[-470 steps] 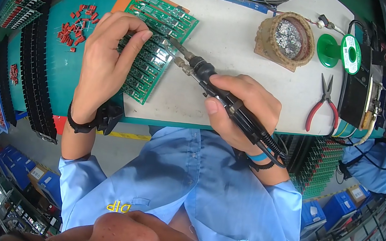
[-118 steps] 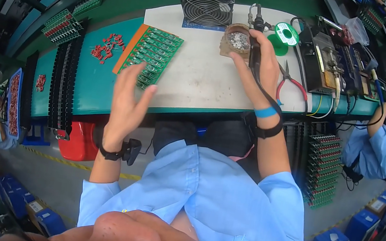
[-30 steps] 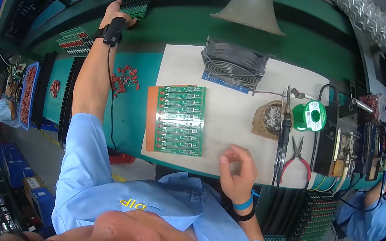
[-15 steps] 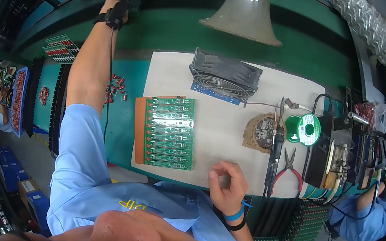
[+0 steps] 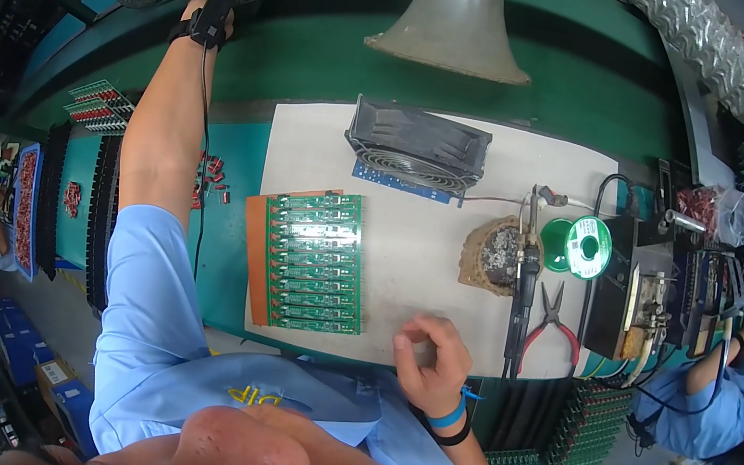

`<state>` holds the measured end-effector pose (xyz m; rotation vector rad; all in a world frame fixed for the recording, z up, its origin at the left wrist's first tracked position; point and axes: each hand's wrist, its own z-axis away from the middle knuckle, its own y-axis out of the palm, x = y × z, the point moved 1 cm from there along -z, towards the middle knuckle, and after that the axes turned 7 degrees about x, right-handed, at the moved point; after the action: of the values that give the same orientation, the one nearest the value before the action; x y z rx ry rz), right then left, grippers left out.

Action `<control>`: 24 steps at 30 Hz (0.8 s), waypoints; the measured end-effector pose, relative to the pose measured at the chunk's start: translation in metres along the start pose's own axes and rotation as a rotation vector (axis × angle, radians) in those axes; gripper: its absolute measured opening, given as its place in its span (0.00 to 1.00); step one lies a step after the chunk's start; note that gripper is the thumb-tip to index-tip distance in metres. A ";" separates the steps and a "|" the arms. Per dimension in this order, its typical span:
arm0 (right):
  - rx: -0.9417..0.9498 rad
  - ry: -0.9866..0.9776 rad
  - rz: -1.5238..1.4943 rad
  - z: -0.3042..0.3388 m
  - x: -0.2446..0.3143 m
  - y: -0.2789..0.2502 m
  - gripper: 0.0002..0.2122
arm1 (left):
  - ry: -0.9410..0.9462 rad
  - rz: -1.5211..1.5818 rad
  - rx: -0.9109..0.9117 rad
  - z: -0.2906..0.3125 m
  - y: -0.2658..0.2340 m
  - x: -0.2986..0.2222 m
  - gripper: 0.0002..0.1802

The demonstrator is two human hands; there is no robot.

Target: The person solders components onto a circuit board using a soldering iron and wire, then briefly presses a metal plate against the board. After setting the plate aside, they continue soldering more points on the board before placing it onto a rack.

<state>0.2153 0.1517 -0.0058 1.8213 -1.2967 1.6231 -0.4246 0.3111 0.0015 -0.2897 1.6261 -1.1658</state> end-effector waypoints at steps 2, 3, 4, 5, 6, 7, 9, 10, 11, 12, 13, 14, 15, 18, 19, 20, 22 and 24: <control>0.006 0.006 0.002 0.001 0.000 0.000 0.15 | -0.036 0.026 0.082 -0.011 0.003 0.000 0.12; 0.004 0.005 0.006 0.001 0.000 0.000 0.15 | -0.053 0.038 0.125 -0.013 0.005 -0.002 0.14; 0.002 0.012 0.008 0.001 0.000 0.000 0.15 | -0.051 0.041 0.126 -0.014 0.007 -0.004 0.14; 0.000 0.018 0.009 0.001 0.000 0.000 0.15 | 0.016 -0.077 0.081 -0.014 0.009 -0.005 0.20; -0.002 0.025 0.010 0.001 0.000 0.000 0.15 | 0.082 -0.195 0.034 -0.015 0.012 -0.007 0.26; 0.000 0.025 0.011 0.001 0.000 0.000 0.15 | 0.145 -0.315 -0.014 -0.013 0.013 -0.008 0.32; -0.002 0.023 0.017 0.000 0.000 0.000 0.14 | 0.114 -0.333 -0.005 -0.019 0.017 -0.011 0.33; -0.005 0.021 0.020 0.000 0.000 0.000 0.14 | 0.085 -0.352 0.003 -0.022 0.019 -0.013 0.33; -0.006 0.019 0.022 0.001 0.000 0.000 0.14 | 0.057 -0.370 0.011 -0.023 0.021 -0.015 0.34; -0.007 0.022 0.029 0.001 0.000 0.000 0.14 | 0.058 -0.367 0.010 -0.024 0.023 -0.014 0.34; -0.008 0.023 0.035 0.002 0.000 0.001 0.14 | 0.059 -0.357 0.021 -0.025 0.026 -0.013 0.35; -0.008 0.022 0.038 0.001 -0.001 0.001 0.14 | 0.057 -0.349 0.027 -0.026 0.027 -0.010 0.35; -0.005 0.014 0.036 0.000 -0.001 0.002 0.14 | 0.054 -0.341 0.032 -0.026 0.027 -0.006 0.36; 0.010 0.003 0.019 0.000 0.000 0.006 0.13 | 0.133 -0.228 -0.101 -0.025 0.021 0.021 0.36; 0.034 -0.005 0.003 0.001 -0.001 0.007 0.13 | 0.172 -0.175 -0.158 -0.019 0.015 0.032 0.36; 0.016 0.007 0.016 0.005 -0.003 0.005 0.13 | 0.256 -0.195 -0.133 -0.004 0.015 0.020 0.30; -0.011 0.024 0.039 0.011 -0.007 0.003 0.13 | 0.120 -0.227 0.073 0.030 0.008 -0.020 0.28; 0.005 0.016 0.021 0.015 -0.009 0.004 0.13 | -0.126 -0.238 0.229 0.066 0.000 -0.039 0.31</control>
<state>0.2212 0.1409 -0.0189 1.7998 -1.3101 1.6504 -0.3532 0.3025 0.0273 -0.4082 1.3597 -1.4713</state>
